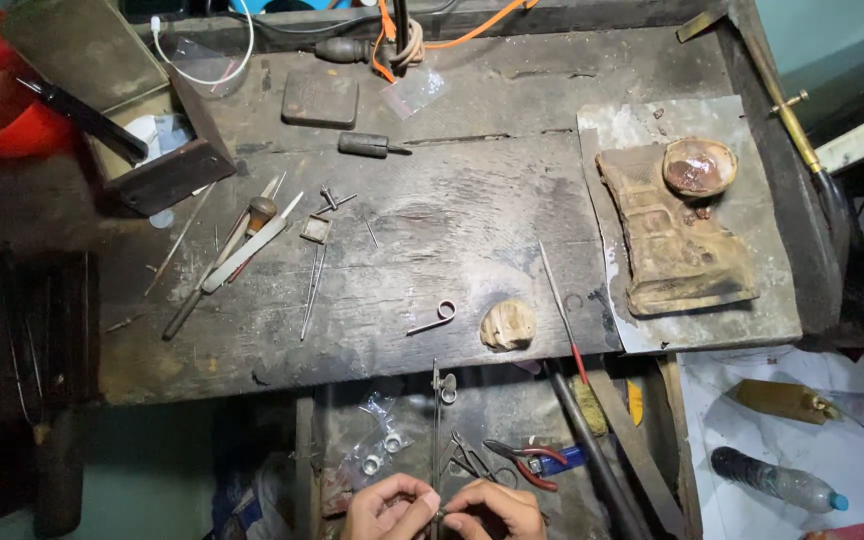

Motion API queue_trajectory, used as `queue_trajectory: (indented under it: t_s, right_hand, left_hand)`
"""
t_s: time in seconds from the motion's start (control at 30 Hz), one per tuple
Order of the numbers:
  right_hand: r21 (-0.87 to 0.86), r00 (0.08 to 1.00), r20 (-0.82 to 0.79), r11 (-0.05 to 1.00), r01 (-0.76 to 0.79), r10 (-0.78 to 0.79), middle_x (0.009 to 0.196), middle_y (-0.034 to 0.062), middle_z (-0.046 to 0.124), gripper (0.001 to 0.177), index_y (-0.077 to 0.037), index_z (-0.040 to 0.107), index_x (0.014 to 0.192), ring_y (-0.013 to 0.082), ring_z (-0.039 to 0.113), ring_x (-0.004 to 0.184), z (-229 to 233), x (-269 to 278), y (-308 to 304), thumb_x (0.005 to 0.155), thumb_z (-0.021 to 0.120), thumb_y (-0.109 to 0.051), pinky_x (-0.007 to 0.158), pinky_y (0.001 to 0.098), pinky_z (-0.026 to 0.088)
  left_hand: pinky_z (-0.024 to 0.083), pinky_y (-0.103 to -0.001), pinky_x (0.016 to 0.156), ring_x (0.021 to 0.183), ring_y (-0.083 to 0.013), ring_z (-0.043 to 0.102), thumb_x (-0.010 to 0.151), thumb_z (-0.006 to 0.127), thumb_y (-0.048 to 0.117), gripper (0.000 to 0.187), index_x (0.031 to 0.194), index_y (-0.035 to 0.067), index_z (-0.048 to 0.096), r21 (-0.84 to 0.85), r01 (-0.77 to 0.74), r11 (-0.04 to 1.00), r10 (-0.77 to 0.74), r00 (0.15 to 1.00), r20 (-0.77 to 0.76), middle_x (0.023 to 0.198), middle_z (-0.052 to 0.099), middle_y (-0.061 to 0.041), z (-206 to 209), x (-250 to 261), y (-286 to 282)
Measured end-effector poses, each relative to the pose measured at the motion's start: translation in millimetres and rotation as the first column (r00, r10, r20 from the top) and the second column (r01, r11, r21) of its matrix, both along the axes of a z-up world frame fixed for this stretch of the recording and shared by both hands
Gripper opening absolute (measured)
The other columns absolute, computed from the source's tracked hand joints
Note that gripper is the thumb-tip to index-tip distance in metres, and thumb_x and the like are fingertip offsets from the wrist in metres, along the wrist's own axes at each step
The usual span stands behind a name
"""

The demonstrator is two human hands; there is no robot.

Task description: Sawing a small piece of material on a jeweler's bench pin using a hand saw

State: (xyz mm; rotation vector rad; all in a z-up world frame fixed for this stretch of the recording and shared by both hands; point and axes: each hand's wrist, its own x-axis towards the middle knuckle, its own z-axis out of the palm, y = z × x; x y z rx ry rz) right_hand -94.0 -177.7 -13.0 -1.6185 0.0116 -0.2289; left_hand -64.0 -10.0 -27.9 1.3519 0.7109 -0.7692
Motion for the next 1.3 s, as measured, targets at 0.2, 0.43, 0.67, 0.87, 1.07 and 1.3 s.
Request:
queue_trajectory:
  t_s: [0.2,0.43,0.67,0.87,1.07,1.3]
  right_hand:
    - [-0.090,0.992,-0.062,0.989,-0.117,0.112,0.074,0.0071,0.079,0.011,-0.004,0.078,0.083,0.0103,0.069,0.061,7.2,3.1,-11.5,0.084,0.082,-0.014,0.054,0.0193,0.050]
    - [-0.280,0.974,0.002,0.935,-0.219,0.229,0.090,0.0051,0.070,0.013,-0.007,0.077,0.095,0.0100,0.054,0.056,18.4,-2.8,-19.3,0.098,0.066,-0.013,0.050,0.0203,0.038]
    - [-0.194,0.999,0.005,0.980,-0.045,0.047,0.076,0.0062,0.080,0.011,-0.006,0.077,0.081,0.0124,0.076,0.066,-1.3,-3.0,-10.2,0.083,0.080,-0.016,0.064,0.0200,0.057]
    - [-0.156,0.982,-0.186,0.985,-0.067,0.038,0.058,-0.0013,0.071,0.014,-0.011,0.076,0.078,0.0053,0.062,0.042,11.3,-3.4,-6.1,0.089,0.075,-0.019,0.044,0.0188,0.048]
    - [-0.114,0.943,-0.332,0.992,-0.060,0.019,0.068,-0.0010,0.081,0.011,-0.009,0.083,0.087,0.0026,0.068,0.047,6.6,-11.8,-7.3,0.080,0.082,-0.017,0.047,0.0157,0.055]
    - [0.114,0.932,-0.361,0.993,0.018,0.025,0.052,0.0104,0.072,0.010,0.001,0.078,0.083,0.0094,0.063,0.036,9.3,-13.1,2.6,0.085,0.081,-0.008,0.036,0.0195,0.050]
  left_hand:
    - [0.042,-0.023,0.056,0.057,-0.0139,0.061,0.084,0.083,0.001,0.006,0.081,-0.001,0.079,-0.034,0.072,0.997,-0.074,0.995,-0.069,0.063,0.073,-0.012,-8.3,-0.7,0.7]
    - [0.037,-0.023,0.053,0.054,-0.0127,0.056,0.085,0.083,-0.003,0.007,0.080,-0.007,0.079,-0.075,-0.011,0.997,0.011,1.000,0.007,0.060,0.070,-0.011,-9.1,-6.1,0.1]
    - [0.041,-0.024,0.058,0.060,-0.0147,0.061,0.082,0.084,-0.002,0.007,0.081,-0.007,0.079,-0.046,-0.070,0.996,0.071,0.997,0.009,0.063,0.067,-0.010,-4.1,-7.7,-3.0]
    - [0.053,-0.024,0.069,0.072,-0.0189,0.076,0.080,0.084,0.000,0.018,0.098,-0.004,0.082,-0.053,0.045,0.998,-0.048,0.998,-0.050,0.080,0.080,-0.015,0.2,-7.5,5.6]
    - [0.057,-0.028,0.070,0.067,-0.0193,0.070,0.071,0.083,-0.014,0.036,0.105,-0.006,0.075,-0.062,-0.093,0.994,0.090,0.995,-0.047,0.082,0.082,-0.023,5.8,-5.4,3.2]
    - [0.060,-0.034,0.076,0.075,-0.0247,0.071,0.072,0.084,-0.018,0.039,0.096,-0.005,0.057,-0.245,-0.183,0.952,0.198,0.980,0.036,0.085,0.077,-0.029,-17.4,-21.3,9.8]
